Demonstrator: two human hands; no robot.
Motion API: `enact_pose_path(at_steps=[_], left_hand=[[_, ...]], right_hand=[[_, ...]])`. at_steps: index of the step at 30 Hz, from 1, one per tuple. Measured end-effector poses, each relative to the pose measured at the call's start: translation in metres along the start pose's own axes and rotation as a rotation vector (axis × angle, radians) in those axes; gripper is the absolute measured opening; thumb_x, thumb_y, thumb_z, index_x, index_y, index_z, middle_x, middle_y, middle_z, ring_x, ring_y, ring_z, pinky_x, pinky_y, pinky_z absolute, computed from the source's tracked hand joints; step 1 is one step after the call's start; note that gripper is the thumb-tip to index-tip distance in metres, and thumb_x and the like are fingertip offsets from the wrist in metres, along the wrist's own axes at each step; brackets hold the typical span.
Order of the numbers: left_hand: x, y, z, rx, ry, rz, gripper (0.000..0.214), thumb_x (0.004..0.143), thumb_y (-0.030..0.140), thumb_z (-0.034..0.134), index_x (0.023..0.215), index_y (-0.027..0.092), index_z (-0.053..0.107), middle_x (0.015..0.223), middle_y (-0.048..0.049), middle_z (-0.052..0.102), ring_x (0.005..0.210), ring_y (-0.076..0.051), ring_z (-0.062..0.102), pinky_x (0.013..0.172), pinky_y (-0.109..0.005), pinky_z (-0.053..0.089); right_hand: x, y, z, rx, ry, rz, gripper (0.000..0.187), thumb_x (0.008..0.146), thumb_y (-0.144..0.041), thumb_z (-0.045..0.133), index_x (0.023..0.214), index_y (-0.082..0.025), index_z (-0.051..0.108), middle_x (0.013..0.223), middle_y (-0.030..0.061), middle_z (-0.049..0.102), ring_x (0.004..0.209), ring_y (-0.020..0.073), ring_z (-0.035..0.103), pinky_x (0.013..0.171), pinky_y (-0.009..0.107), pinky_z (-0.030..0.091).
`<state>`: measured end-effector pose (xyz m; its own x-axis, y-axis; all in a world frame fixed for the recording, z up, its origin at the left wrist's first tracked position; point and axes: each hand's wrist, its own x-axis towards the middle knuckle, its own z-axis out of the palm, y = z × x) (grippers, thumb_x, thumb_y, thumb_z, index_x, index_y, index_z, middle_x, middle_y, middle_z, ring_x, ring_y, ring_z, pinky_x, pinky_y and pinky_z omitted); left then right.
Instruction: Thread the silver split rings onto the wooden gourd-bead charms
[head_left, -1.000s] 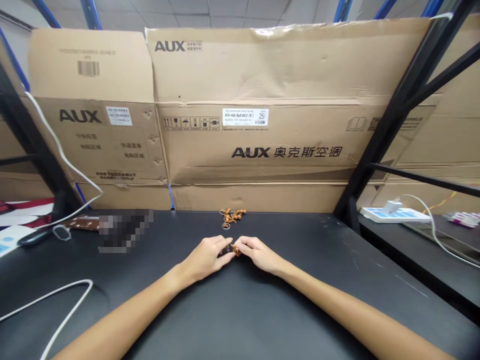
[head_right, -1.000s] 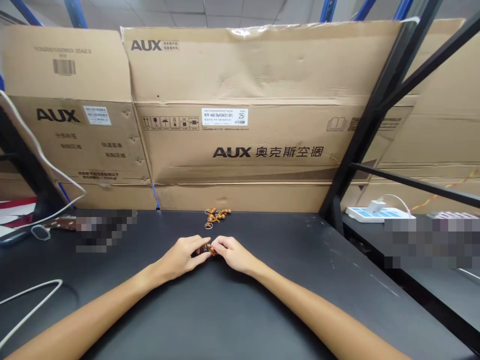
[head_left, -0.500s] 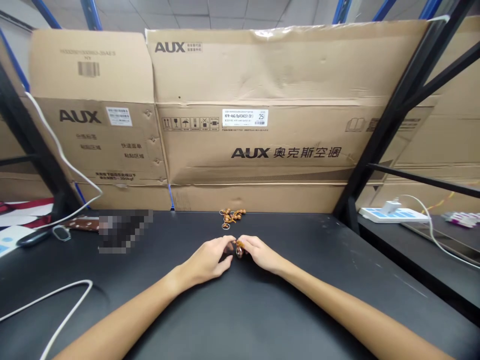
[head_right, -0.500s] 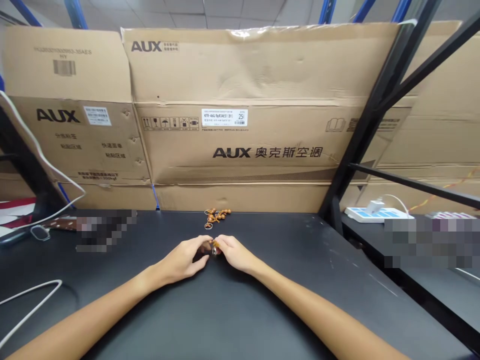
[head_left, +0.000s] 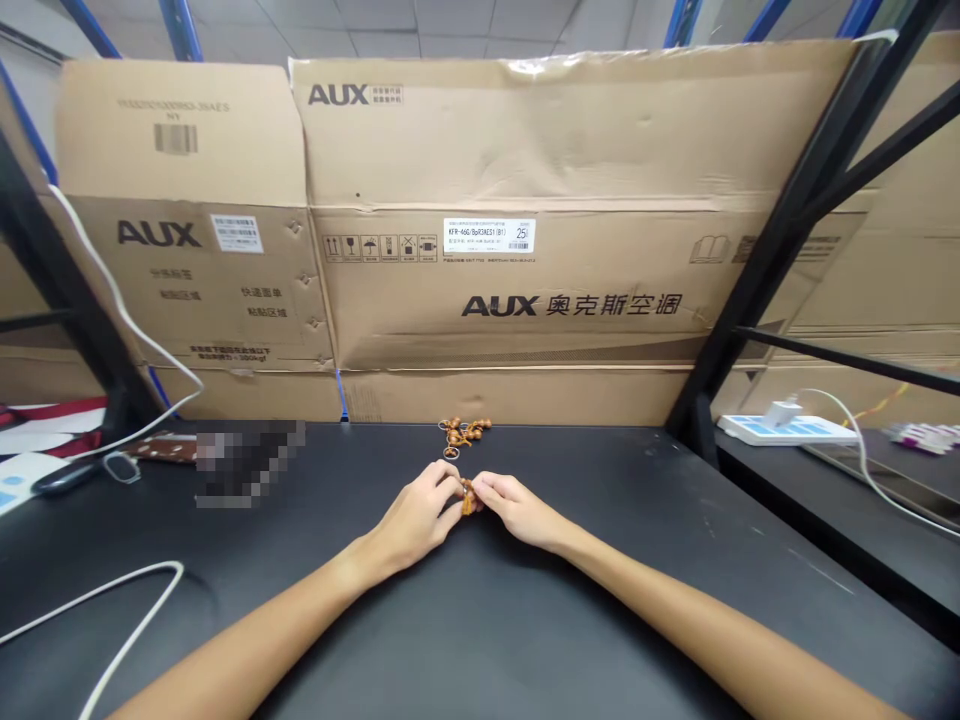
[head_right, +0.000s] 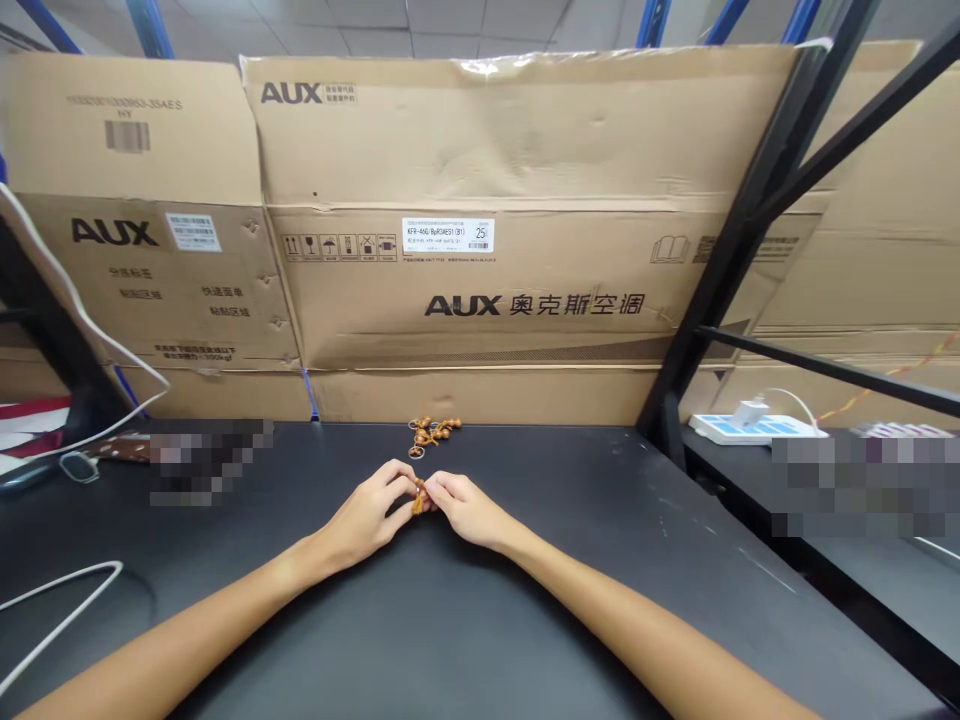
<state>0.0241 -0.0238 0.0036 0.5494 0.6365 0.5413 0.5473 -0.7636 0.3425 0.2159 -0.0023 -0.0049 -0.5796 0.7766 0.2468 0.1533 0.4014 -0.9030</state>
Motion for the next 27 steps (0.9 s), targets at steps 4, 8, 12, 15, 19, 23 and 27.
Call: enact_pose_path(at_steps=[4,8,12,15,19,23,27], left_hand=[[0.0,-0.002,0.0,0.022,-0.006,0.039,0.014,0.092,0.019,0.045,0.089,0.019,0.059,0.102,-0.0051,0.052,0.086,-0.014,0.057,0.082,-0.029,0.049],[0.001,-0.002,-0.003,0.157,0.006,0.145,0.014,0.092,0.02,0.046,0.09,0.019,0.06,0.104,-0.0074,0.052,0.088,-0.017,0.055,0.08,-0.03,0.05],[0.001,0.002,-0.007,0.246,-0.035,0.233,0.014,0.092,0.018,0.045,0.092,0.019,0.059,0.109,-0.0091,0.052,0.094,-0.019,0.054,0.083,-0.033,0.049],[0.0,0.005,-0.01,0.2,-0.073,0.22,0.013,0.091,0.018,0.046,0.092,0.019,0.058,0.107,-0.0087,0.053,0.097,-0.02,0.055,0.087,-0.034,0.048],[-0.001,0.007,-0.012,0.108,-0.106,0.168,0.013,0.091,0.022,0.048,0.089,0.019,0.06,0.108,-0.0083,0.052,0.095,-0.018,0.055,0.086,-0.031,0.048],[0.0,0.003,-0.011,0.151,-0.102,0.123,0.015,0.091,0.024,0.047,0.089,0.021,0.062,0.106,-0.0071,0.053,0.093,-0.019,0.055,0.084,-0.033,0.047],[0.001,-0.005,-0.01,0.26,-0.056,-0.027,0.015,0.089,0.026,0.052,0.101,0.02,0.057,0.107,-0.0077,0.054,0.096,-0.023,0.054,0.084,-0.038,0.046]], right_hand=[[0.002,0.0,-0.002,0.004,0.0,0.013,0.04,0.091,-0.052,0.039,0.072,-0.019,0.05,0.072,-0.0006,0.052,0.071,0.0141,0.048,0.073,0.028,0.04],[0.006,0.005,-0.006,0.029,0.068,0.039,0.044,0.089,-0.056,0.038,0.067,-0.019,0.048,0.066,-0.0011,0.05,0.064,0.0139,0.046,0.067,0.028,0.039],[0.008,0.008,-0.008,-0.01,0.112,0.064,0.042,0.089,-0.055,0.038,0.069,-0.019,0.049,0.066,-0.0002,0.051,0.064,0.0146,0.047,0.065,0.029,0.04],[0.006,0.006,-0.006,-0.089,0.124,0.053,0.041,0.091,-0.05,0.036,0.07,-0.019,0.05,0.067,-0.0002,0.052,0.064,0.014,0.048,0.065,0.028,0.04],[0.002,0.002,-0.002,-0.223,0.132,0.03,0.036,0.093,-0.043,0.037,0.071,-0.018,0.051,0.07,0.0003,0.055,0.068,0.0143,0.051,0.067,0.028,0.041],[0.002,0.006,-0.004,-0.425,0.216,-0.029,0.029,0.094,-0.038,0.039,0.081,-0.019,0.057,0.078,0.0029,0.059,0.073,0.0167,0.053,0.071,0.031,0.043],[0.002,0.01,-0.012,-0.61,0.441,-0.14,0.022,0.093,-0.035,0.041,0.095,-0.02,0.057,0.094,0.0083,0.058,0.09,0.0218,0.051,0.083,0.037,0.041]])
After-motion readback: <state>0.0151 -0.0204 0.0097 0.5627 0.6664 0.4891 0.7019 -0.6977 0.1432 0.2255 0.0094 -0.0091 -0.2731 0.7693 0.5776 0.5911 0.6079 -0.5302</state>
